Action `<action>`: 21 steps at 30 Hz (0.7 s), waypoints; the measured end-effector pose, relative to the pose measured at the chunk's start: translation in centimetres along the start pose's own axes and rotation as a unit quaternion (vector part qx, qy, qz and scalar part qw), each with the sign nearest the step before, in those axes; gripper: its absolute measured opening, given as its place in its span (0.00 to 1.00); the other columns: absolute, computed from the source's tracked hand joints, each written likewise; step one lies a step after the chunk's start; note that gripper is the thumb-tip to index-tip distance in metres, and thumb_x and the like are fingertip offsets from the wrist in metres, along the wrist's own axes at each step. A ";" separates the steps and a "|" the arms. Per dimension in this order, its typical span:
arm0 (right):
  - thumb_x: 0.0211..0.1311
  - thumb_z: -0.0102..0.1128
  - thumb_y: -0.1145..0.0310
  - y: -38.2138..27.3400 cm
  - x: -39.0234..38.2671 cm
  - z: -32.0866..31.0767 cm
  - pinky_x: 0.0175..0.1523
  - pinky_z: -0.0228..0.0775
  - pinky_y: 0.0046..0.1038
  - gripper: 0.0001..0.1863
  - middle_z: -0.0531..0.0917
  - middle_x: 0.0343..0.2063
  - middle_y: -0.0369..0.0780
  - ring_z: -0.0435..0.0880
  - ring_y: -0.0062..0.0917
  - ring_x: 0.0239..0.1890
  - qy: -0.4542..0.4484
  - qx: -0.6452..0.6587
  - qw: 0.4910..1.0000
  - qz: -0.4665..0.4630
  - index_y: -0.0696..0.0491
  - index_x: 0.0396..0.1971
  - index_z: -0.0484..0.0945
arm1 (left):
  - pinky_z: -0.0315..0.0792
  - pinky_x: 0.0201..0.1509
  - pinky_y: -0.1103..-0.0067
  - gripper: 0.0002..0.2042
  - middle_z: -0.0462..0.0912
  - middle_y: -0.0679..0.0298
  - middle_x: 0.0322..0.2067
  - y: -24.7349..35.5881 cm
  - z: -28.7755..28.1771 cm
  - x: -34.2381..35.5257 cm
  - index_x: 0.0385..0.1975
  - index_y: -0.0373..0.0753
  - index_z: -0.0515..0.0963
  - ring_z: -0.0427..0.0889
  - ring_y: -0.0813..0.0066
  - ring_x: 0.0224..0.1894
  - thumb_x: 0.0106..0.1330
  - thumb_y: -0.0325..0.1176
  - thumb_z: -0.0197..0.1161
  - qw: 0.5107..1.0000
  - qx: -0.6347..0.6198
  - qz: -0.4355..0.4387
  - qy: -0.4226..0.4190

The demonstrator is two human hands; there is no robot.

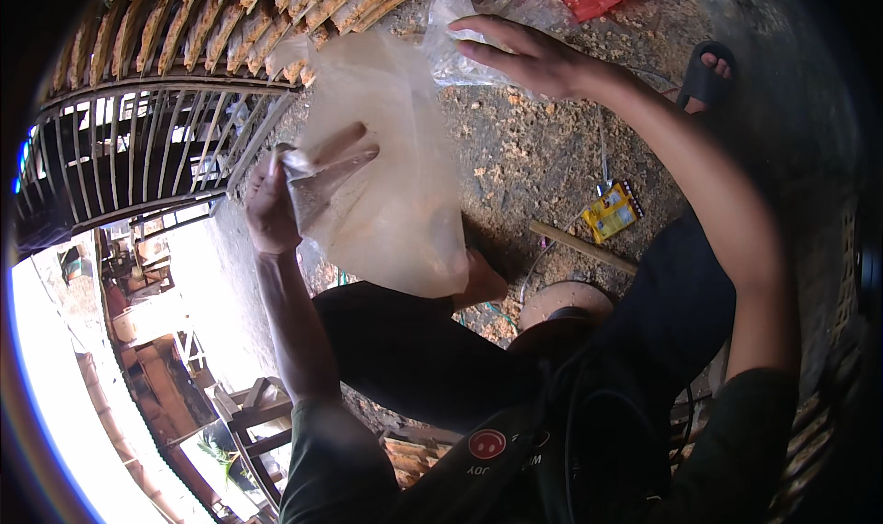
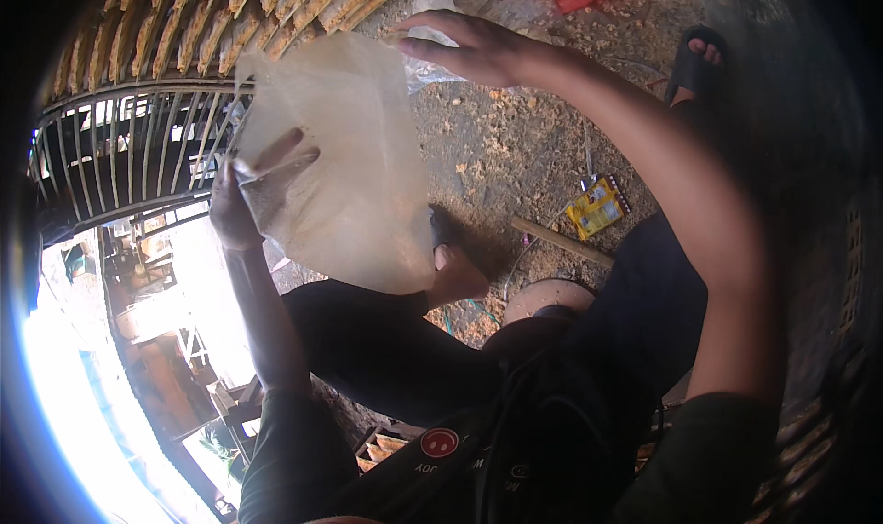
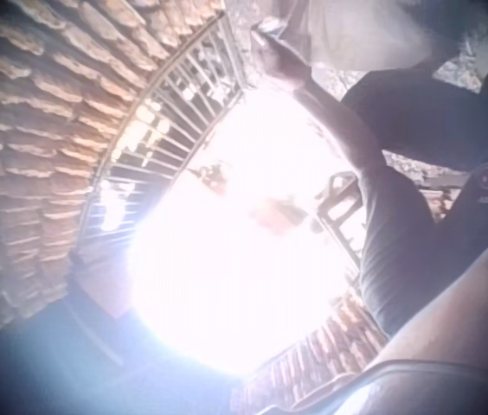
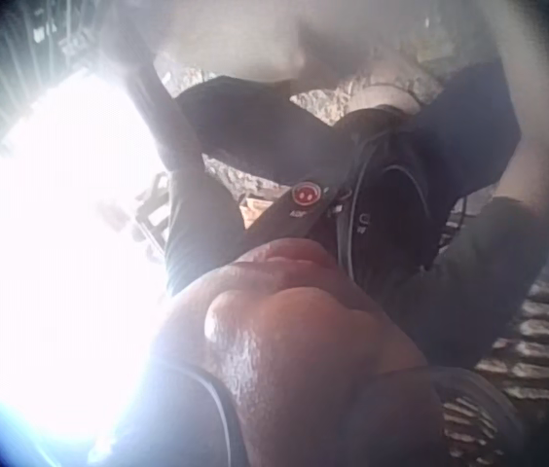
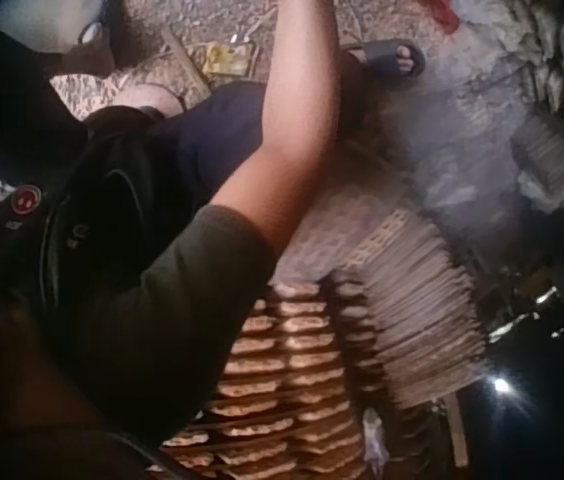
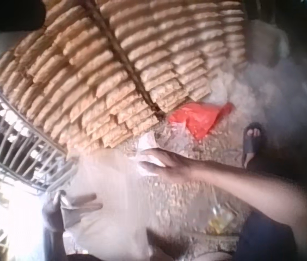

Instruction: The person sits on the floor and repeatedly scoops a granular material from a plastic bag into a wooden lattice tray using a small stick. The person then places the filled tray onto a nearby stack of similar trays.

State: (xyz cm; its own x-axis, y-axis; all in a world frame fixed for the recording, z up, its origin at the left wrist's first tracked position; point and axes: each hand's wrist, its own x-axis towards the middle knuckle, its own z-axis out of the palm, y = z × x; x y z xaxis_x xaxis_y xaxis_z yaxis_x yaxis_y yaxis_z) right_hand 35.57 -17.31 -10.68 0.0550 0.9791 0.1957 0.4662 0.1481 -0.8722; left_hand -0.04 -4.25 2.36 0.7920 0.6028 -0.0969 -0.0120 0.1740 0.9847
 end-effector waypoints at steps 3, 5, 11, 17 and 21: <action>0.68 0.39 0.28 0.9 0.7 0.4 0.74 0.54 0.38 0.48 0.63 0.70 0.49 0.60 0.37 0.74 -0.085 0.104 0.966 0.223 0.52 0.74 0.56 | 0.70 0.65 0.47 0.21 0.75 0.37 0.59 0.6 -1.2 -0.8 0.59 0.36 0.76 0.78 0.39 0.58 0.72 0.42 0.58 0.996 -0.056 0.066 -0.002; 0.60 0.37 0.20 0.9 0.2 3.6 0.75 0.51 0.40 0.58 0.54 0.74 0.50 0.56 0.40 0.75 -0.052 0.201 0.941 0.268 0.54 0.76 0.47 | 0.61 0.64 0.33 0.33 0.66 0.34 0.63 0.4 -3.9 -2.2 0.68 0.34 0.62 0.71 0.32 0.62 0.72 0.53 0.51 0.991 0.056 0.103 0.064; 0.62 0.49 0.27 -0.3 -0.6 9.2 0.71 0.60 0.41 0.53 0.65 0.67 0.50 0.68 0.39 0.68 -0.070 0.521 0.739 0.421 0.55 0.73 0.53 | 0.65 0.56 0.36 0.30 0.69 0.44 0.63 0.9 -1.6 -2.6 0.68 0.39 0.65 0.68 0.44 0.65 0.69 0.48 0.53 0.966 -0.154 0.130 -0.163; 0.66 0.62 0.44 1.9 1.1 7.2 0.59 0.73 0.35 0.29 0.81 0.48 0.37 0.82 0.31 0.53 0.100 0.532 0.799 0.259 0.50 0.57 0.73 | 0.78 0.49 0.65 0.28 0.82 0.59 0.49 -0.6 -4.1 -5.4 0.58 0.38 0.74 0.83 0.60 0.48 0.66 0.54 0.60 0.967 0.015 0.109 0.231; 0.71 0.57 0.52 0.2 2.3 0.8 0.56 0.76 0.35 0.16 0.82 0.52 0.34 0.83 0.32 0.54 0.089 0.633 0.754 0.151 0.46 0.50 0.77 | 0.70 0.62 0.48 0.47 0.62 0.49 0.70 -0.3 -5.3 -6.8 0.73 0.36 0.56 0.72 0.46 0.64 0.66 0.72 0.45 0.977 -0.133 0.014 0.166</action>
State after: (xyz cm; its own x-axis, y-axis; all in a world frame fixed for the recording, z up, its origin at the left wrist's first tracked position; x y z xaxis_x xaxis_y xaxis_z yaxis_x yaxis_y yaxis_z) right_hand 35.08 -14.93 -10.81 0.1598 0.9773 -0.1390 -0.8017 0.0463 -0.5959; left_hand -8.67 -4.30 1.97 0.5485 0.8214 -0.1564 -0.2236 0.3243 0.9192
